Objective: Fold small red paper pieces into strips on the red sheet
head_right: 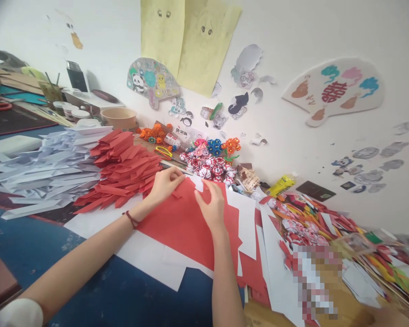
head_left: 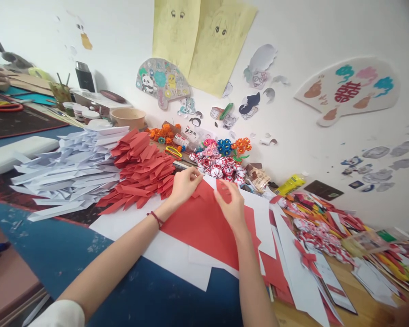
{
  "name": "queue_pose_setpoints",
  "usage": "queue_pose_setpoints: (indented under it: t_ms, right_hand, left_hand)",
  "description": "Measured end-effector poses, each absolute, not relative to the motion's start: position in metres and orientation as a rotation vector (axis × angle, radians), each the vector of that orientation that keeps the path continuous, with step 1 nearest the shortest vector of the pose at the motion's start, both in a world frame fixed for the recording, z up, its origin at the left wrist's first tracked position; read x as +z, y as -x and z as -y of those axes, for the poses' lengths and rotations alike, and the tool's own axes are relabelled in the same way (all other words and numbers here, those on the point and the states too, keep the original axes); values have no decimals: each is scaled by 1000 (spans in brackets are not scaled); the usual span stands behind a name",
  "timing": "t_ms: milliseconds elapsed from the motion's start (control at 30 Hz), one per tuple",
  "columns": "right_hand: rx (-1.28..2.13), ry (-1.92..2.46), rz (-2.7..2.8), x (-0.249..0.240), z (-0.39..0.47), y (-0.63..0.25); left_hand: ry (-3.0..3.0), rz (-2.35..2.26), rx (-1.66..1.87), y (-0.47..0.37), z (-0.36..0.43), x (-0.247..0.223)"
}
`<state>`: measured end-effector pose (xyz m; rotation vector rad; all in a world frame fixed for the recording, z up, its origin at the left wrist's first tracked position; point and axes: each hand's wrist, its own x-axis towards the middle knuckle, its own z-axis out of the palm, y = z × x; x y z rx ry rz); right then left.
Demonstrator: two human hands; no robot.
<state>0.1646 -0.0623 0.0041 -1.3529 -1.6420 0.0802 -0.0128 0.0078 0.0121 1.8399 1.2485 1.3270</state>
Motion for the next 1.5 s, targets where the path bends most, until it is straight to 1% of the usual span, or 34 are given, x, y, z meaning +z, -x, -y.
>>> queue_pose_setpoints:
  t_ms: [100, 200, 400, 533, 767, 867, 967, 1133, 1200, 1333, 1433, 1500]
  right_hand:
    - [90, 1347, 1881, 1, 63, -157]
    - [78, 1373, 1958, -4, 62, -157]
    - [252, 1398, 1771, -2, 62, -160]
    - [403, 1407, 1579, 2, 62, -160]
    - [584, 1330, 1471, 3, 61, -161]
    - [633, 1305, 1455, 2, 59, -162]
    - [616, 1309, 1470, 1, 57, -162]
    - [489, 1354, 1548, 0, 53, -157]
    - [493, 1334, 1597, 1, 53, -154]
    - [632, 1286, 1610, 4, 58, -148]
    - [760, 1232, 1512, 3, 59, -148]
    - [786, 1227, 1435, 1, 59, -152]
  left_hand:
    - [-1855, -1226, 1258, 9, -4, 10]
    - [-1815, -1177, 1228, 9, -6, 8]
    - [-1539, -813, 1084, 9, -6, 12]
    - [-1571, -633, 1032, 9, 2, 16]
    - [-1651, -676, 1129, 7, -3, 10]
    - [-1702, -703, 1119, 7, -1, 14]
    - [-1749, -748, 1077, 7, 0, 17]
    - [-1763, -901, 1139, 7, -3, 12]
    - [-1768, -934, 1135, 6, -5, 10]
    - [-1792, -898, 1096, 6, -5, 8]
    - [-1781, -859, 1087, 6, -4, 7]
    - [-1762, -857, 1083, 7, -5, 7]
